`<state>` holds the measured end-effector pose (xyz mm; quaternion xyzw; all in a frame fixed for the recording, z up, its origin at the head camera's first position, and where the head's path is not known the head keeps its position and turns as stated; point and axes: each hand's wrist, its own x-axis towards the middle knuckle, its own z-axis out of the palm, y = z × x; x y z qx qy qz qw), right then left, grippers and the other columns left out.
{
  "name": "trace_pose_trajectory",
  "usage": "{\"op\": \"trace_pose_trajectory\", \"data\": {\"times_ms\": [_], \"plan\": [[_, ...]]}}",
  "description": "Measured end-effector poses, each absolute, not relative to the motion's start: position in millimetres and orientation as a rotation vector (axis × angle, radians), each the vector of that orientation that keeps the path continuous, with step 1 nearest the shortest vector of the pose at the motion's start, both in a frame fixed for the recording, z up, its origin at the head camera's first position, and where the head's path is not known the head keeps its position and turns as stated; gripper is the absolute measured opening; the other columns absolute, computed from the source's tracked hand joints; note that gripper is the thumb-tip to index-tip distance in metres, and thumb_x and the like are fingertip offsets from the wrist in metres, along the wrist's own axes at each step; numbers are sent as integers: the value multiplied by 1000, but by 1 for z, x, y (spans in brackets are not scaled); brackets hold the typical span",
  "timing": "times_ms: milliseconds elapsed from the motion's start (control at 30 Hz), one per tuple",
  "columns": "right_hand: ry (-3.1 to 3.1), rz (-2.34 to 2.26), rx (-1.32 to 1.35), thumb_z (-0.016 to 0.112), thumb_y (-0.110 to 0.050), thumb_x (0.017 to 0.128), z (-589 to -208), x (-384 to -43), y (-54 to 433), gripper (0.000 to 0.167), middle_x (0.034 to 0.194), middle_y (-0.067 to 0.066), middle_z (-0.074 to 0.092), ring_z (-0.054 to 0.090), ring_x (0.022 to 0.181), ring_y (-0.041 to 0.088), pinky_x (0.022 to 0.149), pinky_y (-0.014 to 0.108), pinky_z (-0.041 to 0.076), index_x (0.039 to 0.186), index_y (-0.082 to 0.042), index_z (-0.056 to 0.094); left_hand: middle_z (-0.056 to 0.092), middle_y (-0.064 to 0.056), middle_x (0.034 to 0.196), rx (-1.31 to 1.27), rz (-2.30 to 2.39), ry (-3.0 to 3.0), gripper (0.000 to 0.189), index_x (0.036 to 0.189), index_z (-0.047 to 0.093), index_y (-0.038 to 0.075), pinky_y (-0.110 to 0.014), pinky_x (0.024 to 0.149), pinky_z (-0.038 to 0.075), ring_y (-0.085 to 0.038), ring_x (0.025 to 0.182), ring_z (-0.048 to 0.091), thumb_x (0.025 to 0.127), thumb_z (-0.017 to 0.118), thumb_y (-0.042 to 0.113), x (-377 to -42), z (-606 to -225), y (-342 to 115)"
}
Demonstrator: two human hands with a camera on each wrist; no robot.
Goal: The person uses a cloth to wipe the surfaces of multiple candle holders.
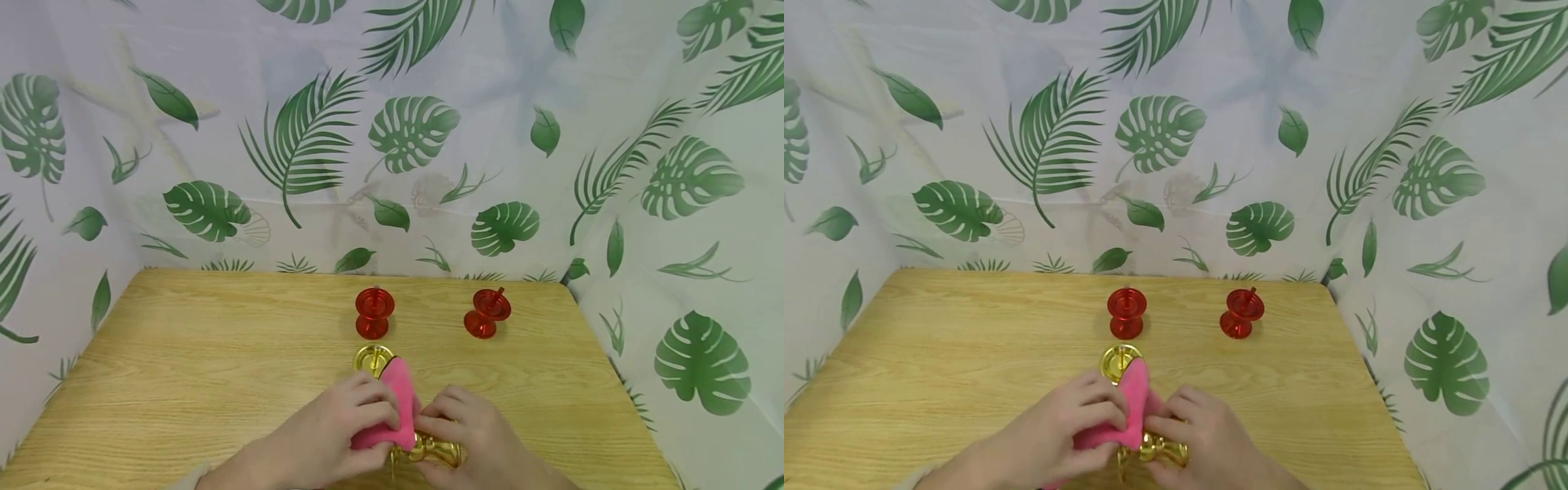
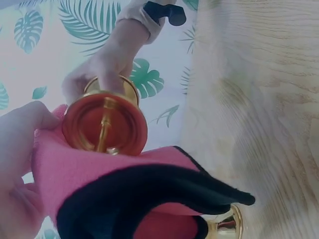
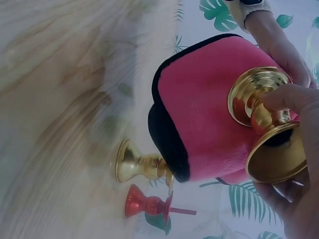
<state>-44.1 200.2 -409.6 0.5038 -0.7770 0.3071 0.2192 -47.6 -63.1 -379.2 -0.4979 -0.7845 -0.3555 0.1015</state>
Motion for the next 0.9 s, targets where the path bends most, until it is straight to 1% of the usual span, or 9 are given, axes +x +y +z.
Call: {"op": "trace_pose_trajectory", "data": {"times_ms": [67, 133, 200, 267, 400, 533, 633, 767, 900], "plan": [[-2296, 984, 1322, 91, -21, 81, -408, -41, 201, 32, 99, -8, 74, 60, 88, 3, 77, 10, 52, 110, -15, 80, 68, 9, 105, -1516, -959, -2251, 19, 100, 70, 21, -13, 91, 52, -8, 103, 59, 87, 80, 11, -47, -378, -62], [-2432, 1117, 1228, 92, -19, 79, -405, -38, 202, 33, 100, -11, 76, 60, 89, 1, 77, 12, 53, 110, -19, 80, 68, 10, 105, -1541, -853, -2169, 21, 99, 71, 21, -16, 95, 53, -8, 104, 60, 85, 82, 12, -46, -378, -60], [-2560, 1293, 1113, 92, -18, 81, -402, -37, 202, 31, 100, -11, 76, 62, 90, 0, 76, 17, 56, 109, -22, 80, 68, 10, 104, -1562, -792, -2100, 22, 98, 71, 21, -18, 97, 52, -8, 105, 60, 83, 83, 13, -45, -378, -58], [-2657, 1442, 993, 91, -20, 82, -400, -36, 202, 26, 98, -9, 77, 64, 90, 0, 76, 21, 57, 106, -23, 81, 69, 10, 105, -1577, -752, -2069, 20, 98, 71, 22, -20, 98, 52, -9, 106, 60, 84, 82, 14, -44, -379, -58], [-2762, 1575, 837, 91, -22, 83, -399, -36, 203, 22, 97, -5, 77, 64, 88, 0, 76, 22, 57, 103, -21, 82, 69, 10, 107, -1595, -778, -2080, 18, 98, 71, 22, -20, 99, 51, -9, 108, 59, 86, 79, 12, -42, -381, -58], [-2717, 1477, 933, 90, -22, 83, -401, -36, 204, 26, 98, -8, 77, 64, 88, 0, 72, 22, 57, 108, -22, 81, 69, 10, 107, -1582, -845, -2095, 23, 99, 70, 22, -21, 99, 51, -8, 106, 59, 83, 81, 10, -42, -381, -58], [-2651, 1331, 1040, 89, -23, 85, -402, -34, 205, 28, 99, -13, 76, 62, 88, -2, 71, 20, 56, 111, -25, 80, 69, 9, 107, -1559, -934, -2121, 25, 100, 70, 20, -18, 99, 52, -9, 107, 60, 82, 83, 9, -43, -381, -59], [-2591, 1216, 1097, 89, -26, 85, -401, -29, 205, 29, 100, -16, 74, 61, 90, -2, 74, 19, 53, 113, -26, 80, 71, 6, 109, -1490, -1160, -2161, 26, 104, 70, 18, -15, 93, 54, -9, 105, 62, 85, 82, 5, -47, -379, -63], [-2481, 1193, 1139, 92, -25, 82, -398, -24, 206, 38, 102, -13, 74, 62, 92, 1, 77, 19, 54, 118, -23, 78, 74, 2, 103, -1362, -1454, -2168, 24, 107, 70, 16, -21, 84, 61, -6, 96, 65, 91, 75, -2, -52, -376, -65]]}}
